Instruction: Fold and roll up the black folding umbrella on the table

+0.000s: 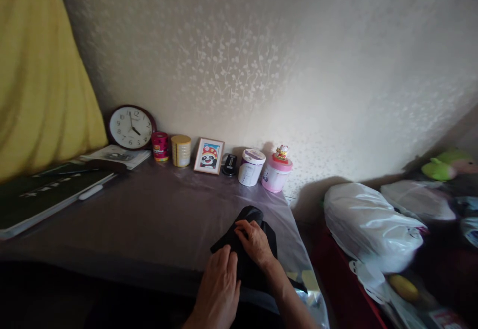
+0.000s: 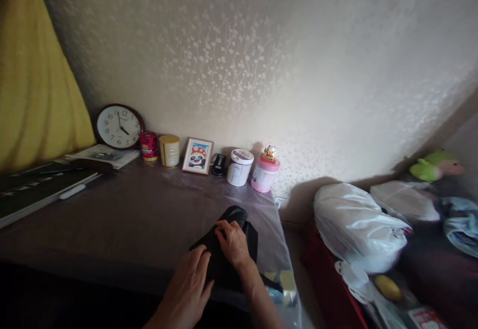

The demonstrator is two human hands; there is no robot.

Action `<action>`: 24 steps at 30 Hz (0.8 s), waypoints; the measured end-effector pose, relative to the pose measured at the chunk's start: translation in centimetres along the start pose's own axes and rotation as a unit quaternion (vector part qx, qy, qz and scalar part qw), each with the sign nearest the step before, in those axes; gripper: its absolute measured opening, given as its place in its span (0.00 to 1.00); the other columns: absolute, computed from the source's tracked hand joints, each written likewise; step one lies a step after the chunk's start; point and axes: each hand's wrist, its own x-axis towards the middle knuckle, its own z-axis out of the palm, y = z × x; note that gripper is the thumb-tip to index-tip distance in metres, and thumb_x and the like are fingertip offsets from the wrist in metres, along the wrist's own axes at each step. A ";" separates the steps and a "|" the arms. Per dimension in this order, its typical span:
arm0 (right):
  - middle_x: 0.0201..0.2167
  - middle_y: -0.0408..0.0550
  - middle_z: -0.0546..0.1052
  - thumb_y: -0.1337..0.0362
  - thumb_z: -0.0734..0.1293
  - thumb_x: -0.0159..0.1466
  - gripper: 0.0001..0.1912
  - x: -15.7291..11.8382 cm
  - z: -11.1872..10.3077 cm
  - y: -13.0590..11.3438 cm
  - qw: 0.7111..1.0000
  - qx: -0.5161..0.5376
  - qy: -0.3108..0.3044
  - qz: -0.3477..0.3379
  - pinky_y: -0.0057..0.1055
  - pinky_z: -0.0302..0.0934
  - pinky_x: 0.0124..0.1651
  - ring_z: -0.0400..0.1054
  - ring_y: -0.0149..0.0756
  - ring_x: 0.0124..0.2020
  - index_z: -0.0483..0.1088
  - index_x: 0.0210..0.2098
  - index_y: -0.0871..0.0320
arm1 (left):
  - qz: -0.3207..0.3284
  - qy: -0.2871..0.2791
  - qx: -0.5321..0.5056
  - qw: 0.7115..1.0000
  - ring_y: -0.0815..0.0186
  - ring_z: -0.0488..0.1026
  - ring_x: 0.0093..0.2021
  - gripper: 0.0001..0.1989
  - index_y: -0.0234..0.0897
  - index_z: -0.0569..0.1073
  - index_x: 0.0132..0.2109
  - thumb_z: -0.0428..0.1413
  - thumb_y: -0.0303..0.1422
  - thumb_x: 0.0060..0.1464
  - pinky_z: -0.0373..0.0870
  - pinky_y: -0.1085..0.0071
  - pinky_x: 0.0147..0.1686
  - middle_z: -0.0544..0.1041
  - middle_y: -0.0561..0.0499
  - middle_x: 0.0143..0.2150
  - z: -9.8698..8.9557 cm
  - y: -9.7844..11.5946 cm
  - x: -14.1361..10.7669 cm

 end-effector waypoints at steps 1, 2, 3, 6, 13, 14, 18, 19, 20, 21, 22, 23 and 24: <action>0.35 0.43 0.78 0.65 0.61 0.63 0.10 0.0 0.0 0.1 1.000 -0.005 -0.002 -0.007 0.33 0.62 0.43 0.67 0.39 0.39 0.69 0.43 0.51 | 0.022 0.005 -0.010 1.000 0.53 0.64 0.56 0.22 0.34 0.64 0.55 0.49 0.27 0.51 0.64 0.55 0.54 0.66 0.40 0.58 -0.3 0.3 0.4; 0.35 0.43 0.78 0.65 0.61 0.63 0.10 0.1 0.0 0.2 1.000 -0.008 -0.003 -0.014 0.32 0.62 0.43 0.67 0.39 0.39 0.70 0.43 0.51 | 0.042 0.001 -0.021 0.999 0.53 0.63 0.57 0.23 0.35 0.64 0.55 0.50 0.27 0.50 0.63 0.55 0.55 0.66 0.41 0.57 -0.6 0.6 0.7; 0.35 0.43 0.78 0.64 0.61 0.63 0.10 0.1 0.0 0.2 1.000 -0.007 -0.005 -0.021 0.32 0.62 0.43 0.67 0.38 0.39 0.70 0.43 0.51 | 0.055 -0.008 -0.031 0.998 0.53 0.63 0.57 0.24 0.36 0.64 0.55 0.50 0.26 0.49 0.62 0.54 0.55 0.65 0.41 0.57 -0.7 0.8 1.1; 0.35 0.42 0.78 0.64 0.60 0.65 0.10 -0.3 -0.3 0.3 0.998 0.032 -0.004 -0.050 0.30 0.64 0.42 0.67 0.35 0.38 0.71 0.41 0.50 | 0.062 -0.038 -0.042 0.996 0.52 0.59 0.60 0.32 0.35 0.58 0.59 0.51 0.21 0.45 0.62 0.55 0.55 0.59 0.39 0.62 0.2 0.9 1.6; 0.43 0.46 0.77 0.66 0.56 0.67 0.13 -2.7 -0.9 0.7 0.984 0.063 0.023 -0.167 0.36 0.60 0.53 0.66 0.34 0.49 0.70 0.46 0.54 | 0.057 0.013 0.006 0.998 0.51 0.56 0.62 0.34 0.33 0.53 0.61 0.46 0.17 0.45 0.65 0.56 0.54 0.58 0.38 0.63 4.4 0.4 1.0; 0.44 0.46 0.76 0.66 0.56 0.67 0.14 -2.7 -0.9 1.0 0.983 0.049 0.025 -0.175 0.38 0.58 0.56 0.64 0.35 0.51 0.70 0.46 0.55 | 0.050 0.025 0.016 0.998 0.52 0.57 0.61 0.34 0.32 0.53 0.62 0.46 0.17 0.46 0.65 0.56 0.54 0.58 0.37 0.62 4.7 0.5 0.9; 0.48 0.49 0.74 0.65 0.55 0.67 0.15 -1.3 -0.5 3.0 0.986 -0.016 0.040 -0.163 0.45 0.52 0.59 0.62 0.37 0.55 0.69 0.47 0.55 | 0.030 0.048 0.038 0.998 0.52 0.57 0.61 0.37 0.32 0.43 0.64 0.46 0.17 0.48 0.65 0.57 0.53 0.57 0.34 0.63 5.0 0.8 0.7; 0.48 0.50 0.74 0.65 0.54 0.67 0.15 -0.7 -0.4 3.6 0.987 -0.028 0.042 -0.156 0.46 0.51 0.59 0.62 0.38 0.55 0.69 0.48 0.55 | 0.030 0.045 0.040 0.998 0.52 0.57 0.61 0.38 0.32 0.41 0.65 0.46 0.17 0.48 0.64 0.57 0.53 0.56 0.33 0.63 4.9 0.9 0.7; 0.48 0.49 0.74 0.65 0.54 0.67 0.15 0.0 -0.3 4.2 0.987 -0.036 0.044 -0.148 0.46 0.50 0.59 0.62 0.38 0.55 0.69 0.48 0.55 | 0.031 0.041 0.041 0.998 0.52 0.57 0.61 0.39 0.31 0.40 0.65 0.46 0.17 0.48 0.64 0.57 0.54 0.56 0.33 0.63 4.9 0.9 0.7; 0.48 0.49 0.74 0.65 0.54 0.67 0.15 0.7 -0.2 4.7 0.989 -0.040 0.043 -0.139 0.47 0.49 0.60 0.62 0.38 0.55 0.69 0.47 0.55 | 0.031 0.035 0.043 0.998 0.51 0.57 0.61 0.39 0.32 0.40 0.65 0.46 0.17 0.47 0.64 0.57 0.54 0.55 0.32 0.63 4.9 1.0 0.6; 0.47 0.48 0.75 0.65 0.54 0.67 0.15 1.5 -0.1 5.3 0.990 -0.041 0.042 -0.131 0.46 0.48 0.60 0.62 0.38 0.55 0.69 0.47 0.54 | 0.028 0.028 0.048 0.998 0.51 0.57 0.61 0.39 0.32 0.41 0.65 0.46 0.17 0.47 0.64 0.57 0.54 0.55 0.32 0.63 4.9 1.0 0.7; 0.47 0.48 0.75 0.66 0.54 0.67 0.16 2.2 -0.1 5.8 0.991 -0.040 0.041 -0.123 0.45 0.48 0.60 0.62 0.38 0.55 0.70 0.46 0.54 | 0.025 0.019 0.054 0.998 0.52 0.58 0.61 0.39 0.32 0.42 0.65 0.46 0.16 0.47 0.64 0.57 0.53 0.56 0.33 0.63 4.8 1.1 0.7; 0.46 0.47 0.75 0.66 0.53 0.67 0.16 2.8 0.0 6.2 0.992 -0.038 0.037 -0.116 0.44 0.48 0.60 0.61 0.37 0.55 0.71 0.45 0.54 | 0.020 0.008 0.061 0.998 0.52 0.58 0.60 0.38 0.32 0.43 0.65 0.46 0.16 0.47 0.64 0.57 0.53 0.57 0.33 0.62 4.8 1.1 0.7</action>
